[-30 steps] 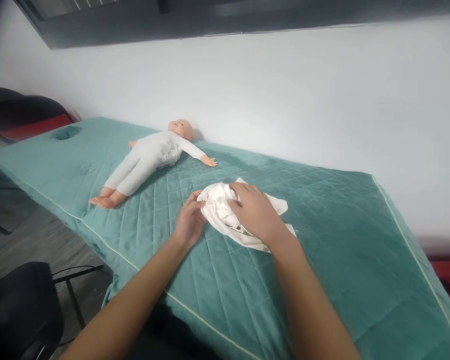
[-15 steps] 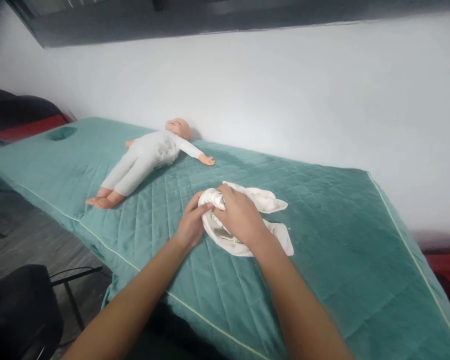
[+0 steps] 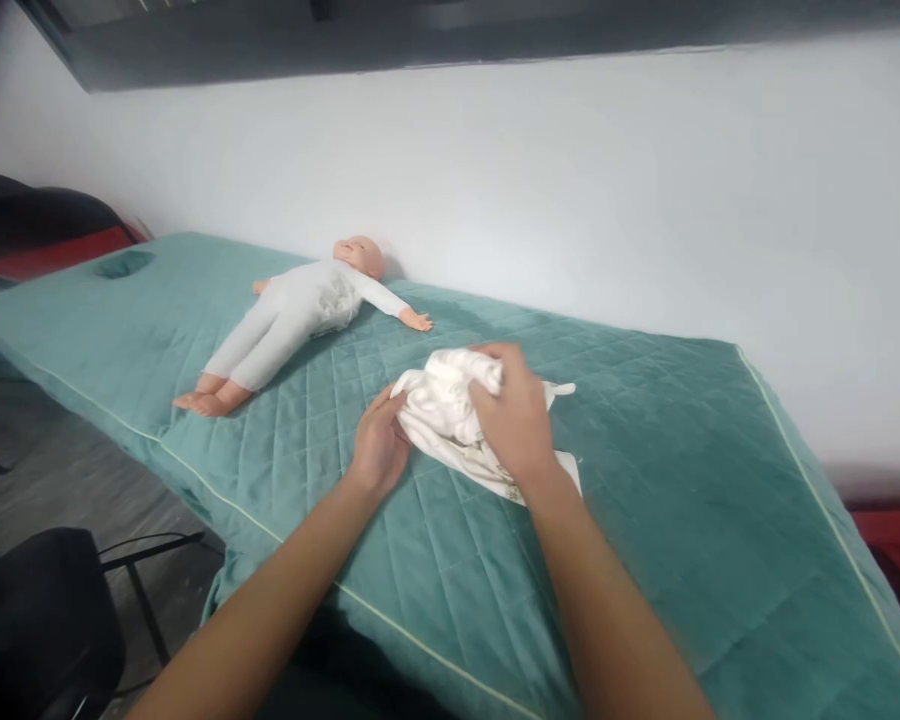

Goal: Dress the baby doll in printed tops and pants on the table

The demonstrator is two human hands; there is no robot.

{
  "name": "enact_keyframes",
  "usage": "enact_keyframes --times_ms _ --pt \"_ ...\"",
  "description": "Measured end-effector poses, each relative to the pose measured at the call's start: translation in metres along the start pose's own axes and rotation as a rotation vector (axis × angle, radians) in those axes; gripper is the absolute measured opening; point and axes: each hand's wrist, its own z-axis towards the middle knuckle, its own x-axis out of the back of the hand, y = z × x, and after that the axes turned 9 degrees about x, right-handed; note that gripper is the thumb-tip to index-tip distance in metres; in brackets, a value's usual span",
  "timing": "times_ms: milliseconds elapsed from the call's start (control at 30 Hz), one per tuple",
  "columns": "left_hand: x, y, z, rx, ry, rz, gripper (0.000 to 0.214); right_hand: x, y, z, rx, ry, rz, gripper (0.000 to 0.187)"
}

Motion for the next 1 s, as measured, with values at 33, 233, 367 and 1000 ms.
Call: enact_keyframes --times_ms 33,233,367,1000 --pt "0.000 0.001 0.000 0.005 -0.003 -0.011 0.029 0.003 0.004 0.002 -0.051 0.100 0.030 0.029" --pt "-0.001 -0.005 -0.002 0.006 -0.038 0.115 0.039 -0.005 0.013 -0.002 -0.160 0.152 0.280 0.041" --pt "0.000 -0.010 -0.003 -0.044 -0.097 0.178 0.045 -0.020 -0.002 -0.011 -0.003 -0.300 0.185 0.062" --pt "0.004 -0.014 0.001 -0.028 -0.020 0.247 0.050 0.219 0.013 -0.090 -0.252 0.496 -0.679 0.042"
